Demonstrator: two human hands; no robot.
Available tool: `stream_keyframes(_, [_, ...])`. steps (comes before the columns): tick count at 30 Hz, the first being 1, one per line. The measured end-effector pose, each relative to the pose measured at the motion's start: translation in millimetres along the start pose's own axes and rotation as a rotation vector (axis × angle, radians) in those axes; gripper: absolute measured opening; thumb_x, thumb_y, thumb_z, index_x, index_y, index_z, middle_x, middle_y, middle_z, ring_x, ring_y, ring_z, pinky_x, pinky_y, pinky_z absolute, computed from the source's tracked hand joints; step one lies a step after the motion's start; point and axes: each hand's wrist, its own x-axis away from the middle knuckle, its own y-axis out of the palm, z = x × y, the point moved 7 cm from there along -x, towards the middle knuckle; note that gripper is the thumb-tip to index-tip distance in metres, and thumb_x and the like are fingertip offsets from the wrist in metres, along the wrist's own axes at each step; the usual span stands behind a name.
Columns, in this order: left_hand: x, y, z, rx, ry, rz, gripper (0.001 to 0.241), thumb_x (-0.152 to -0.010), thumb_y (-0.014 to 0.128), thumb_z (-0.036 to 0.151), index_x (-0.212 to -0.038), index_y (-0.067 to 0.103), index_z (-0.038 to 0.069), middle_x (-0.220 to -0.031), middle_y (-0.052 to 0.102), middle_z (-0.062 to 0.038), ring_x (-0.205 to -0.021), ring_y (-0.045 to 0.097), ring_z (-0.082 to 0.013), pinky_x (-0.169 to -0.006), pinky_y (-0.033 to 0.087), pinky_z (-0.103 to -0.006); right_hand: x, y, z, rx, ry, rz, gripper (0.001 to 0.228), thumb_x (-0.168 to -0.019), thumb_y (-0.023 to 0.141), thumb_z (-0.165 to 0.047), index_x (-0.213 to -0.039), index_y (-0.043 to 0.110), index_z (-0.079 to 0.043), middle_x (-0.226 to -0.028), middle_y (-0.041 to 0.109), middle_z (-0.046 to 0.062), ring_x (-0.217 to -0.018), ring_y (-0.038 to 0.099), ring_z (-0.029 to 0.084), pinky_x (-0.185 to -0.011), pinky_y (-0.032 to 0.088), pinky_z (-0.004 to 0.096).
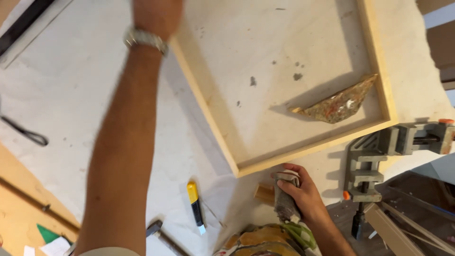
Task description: Assembling a wooden frame by gluing, clamping, and hammering the joints.
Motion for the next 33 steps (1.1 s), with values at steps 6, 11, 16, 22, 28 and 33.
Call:
stream_keyframes(6, [-2.0,-24.4,-0.1,0.122,-0.092,0.06,0.027,-0.099,0.077,0.023,-0.115,0.065,0.005,-0.102,0.065,-0.017,-0.089,0.063,-0.0385,-0.072,0.053,-0.0487,-0.8,-26.7,-33.8,0.281,-0.067,-0.173,0.02,-0.088,0.08,-0.008,-0.107,0.076,-0.006,-0.092,0.069,0.009,-0.074,0.057,0.018,-0.068,0.046,0.03])
stream_keyframes(11, [-1.4,-51.7,-3.5,0.198,-0.264,0.125,0.044,-0.095,0.082,0.002,-0.128,0.054,0.006,-0.109,0.051,-0.013,-0.096,0.059,-0.0295,-0.077,0.056,-0.0419,19.6,-62.7,-122.1,0.272,-0.161,-0.121,0.027,-0.089,0.071,-0.003,-0.115,0.069,0.0,-0.064,0.063,0.026,-0.03,0.05,0.031,-0.024,0.047,0.047])
stream_keyframes(16, [21.9,-49.3,-19.9,0.245,-0.377,0.119,0.055,-0.093,0.086,0.0,-0.134,0.049,0.008,-0.114,0.046,-0.012,-0.09,0.058,-0.0251,-0.079,0.058,-0.0381,0.8,-137.3,-236.3,0.592,-0.417,0.262,0.03,-0.091,0.075,-0.016,-0.12,0.072,-0.013,-0.102,0.07,0.014,-0.071,0.055,0.023,-0.056,0.045,0.037])
stream_keyframes(22, [73.1,-14.2,-83.8,0.21,-0.527,-0.101,0.044,-0.102,0.085,0.025,-0.132,0.054,0.015,-0.102,0.07,-0.005,-0.088,0.074,-0.0131,-0.072,0.057,-0.0324,6.7,-144.9,-256.2,0.65,-0.541,0.176,0.024,-0.091,0.074,-0.02,-0.113,0.072,-0.011,-0.098,0.068,0.003,-0.086,0.058,0.012,-0.075,0.047,0.027])
stream_keyframes(28, [106.3,-32.9,23.5,0.042,-0.281,-0.14,0.027,-0.123,0.07,0.018,-0.125,0.073,-0.008,-0.109,0.073,-0.022,-0.088,0.066,-0.037,-0.074,0.05,-0.05,15.1,-211.2,-258.9,0.497,-0.692,0.408,0.022,-0.098,0.077,-0.011,-0.117,0.065,-0.012,-0.103,0.066,0.004,-0.087,0.063,0.014,-0.073,0.058,0.029])
stream_keyframes(33, [190.2,-28.2,239.7,0.677,-0.158,-0.353,0.025,-0.1,0.072,0.0,-0.122,0.061,0.005,-0.112,0.063,-0.009,-0.096,0.064,-0.0227,-0.092,0.05,-0.0346,28.8,-208.6,-239.5,0.908,-1.104,0.506,0.023,-0.101,0.083,0.009,-0.121,0.072,0.008,-0.116,0.072,0.023,-0.101,0.071,0.031,-0.087,0.064,0.042])
